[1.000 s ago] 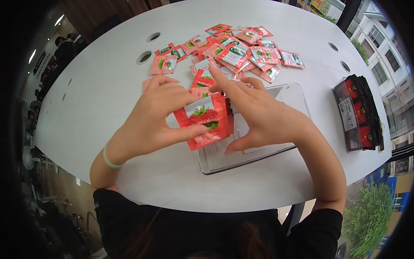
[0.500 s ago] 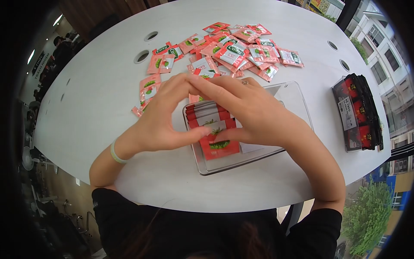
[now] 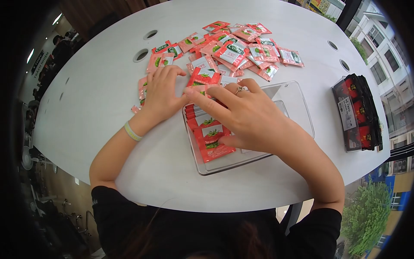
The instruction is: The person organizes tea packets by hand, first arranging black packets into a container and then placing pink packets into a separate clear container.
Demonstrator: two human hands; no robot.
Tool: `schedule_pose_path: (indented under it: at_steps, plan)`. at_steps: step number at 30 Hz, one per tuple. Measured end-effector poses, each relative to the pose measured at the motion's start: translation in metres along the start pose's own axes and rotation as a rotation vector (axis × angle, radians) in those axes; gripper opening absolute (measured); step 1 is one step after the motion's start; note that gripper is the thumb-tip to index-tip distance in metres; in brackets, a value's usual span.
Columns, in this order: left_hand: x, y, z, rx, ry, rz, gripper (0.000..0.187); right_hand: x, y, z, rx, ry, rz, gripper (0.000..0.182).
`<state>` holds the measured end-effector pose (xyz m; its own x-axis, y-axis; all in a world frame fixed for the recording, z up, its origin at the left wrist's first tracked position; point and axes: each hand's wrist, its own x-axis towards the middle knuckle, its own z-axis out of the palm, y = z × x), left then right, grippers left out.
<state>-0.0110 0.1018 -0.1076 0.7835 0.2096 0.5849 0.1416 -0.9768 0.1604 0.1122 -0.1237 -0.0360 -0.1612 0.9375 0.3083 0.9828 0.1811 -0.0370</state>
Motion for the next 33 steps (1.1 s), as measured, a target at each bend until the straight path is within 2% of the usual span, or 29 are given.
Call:
schedule_pose_path:
  at_steps: [1,5,8,10,14,17,19,20,22,26,28,31,32,33]
  plan:
    - [-0.001,0.001,-0.001,0.070,-0.016,0.025,0.062,0.000,0.001,0.001,0.003,0.026,-0.006,0.099]
    - [-0.001,-0.004,0.003,0.033,-0.061,-0.005,0.061,0.000,-0.001,-0.005,0.078,-0.061,0.023,0.100]
    - [-0.001,-0.008,0.006,-0.027,-0.082,0.001,0.057,0.001,-0.001,-0.006,0.076,0.045,-0.044,0.096]
    - [-0.001,-0.011,0.008,-0.114,-0.090,-0.014,0.053,0.001,-0.003,-0.004,-0.059,0.012,-0.064,0.101]
    - [0.003,-0.005,-0.001,-0.197,-0.081,-0.038,0.049,0.002,-0.009,-0.005,-0.070,-0.067,0.019,0.102]
    - [0.006,-0.003,-0.005,-0.310,-0.102,-0.087,0.045,0.003,-0.010,-0.003,-0.088,-0.045,0.045,0.102]
    - [0.006,-0.003,-0.005,-0.595,-0.131,-0.186,0.035,0.003,-0.012,-0.002,-0.133,-0.005,0.061,0.103]
    - [0.005,-0.003,-0.004,-0.595,-0.131,-0.184,0.035,0.003,-0.012,-0.001,-0.134,-0.004,0.061,0.103]
    - [0.001,-0.004,0.003,-0.767,0.008,-0.176,0.033,0.002,-0.011,0.000,-0.163,0.035,0.032,0.104]
    - [0.003,-0.002,0.001,-0.736,0.053,-0.111,0.045,0.002,-0.009,-0.002,-0.111,0.008,0.036,0.107]
    - [0.007,0.005,-0.010,-0.781,0.016,-0.218,0.048,0.001,-0.007,-0.001,-0.112,0.082,-0.027,0.108]
    - [0.005,-0.007,-0.002,-0.585,0.036,-0.148,0.042,0.001,-0.007,-0.005,0.001,0.055,0.004,0.111]
    - [0.005,-0.008,-0.003,-0.580,0.038,-0.144,0.042,0.001,-0.007,-0.005,-0.001,0.060,0.002,0.111]
    - [0.005,-0.008,-0.003,-0.701,0.032,-0.208,0.034,0.001,-0.007,-0.005,0.035,0.087,0.006,0.111]
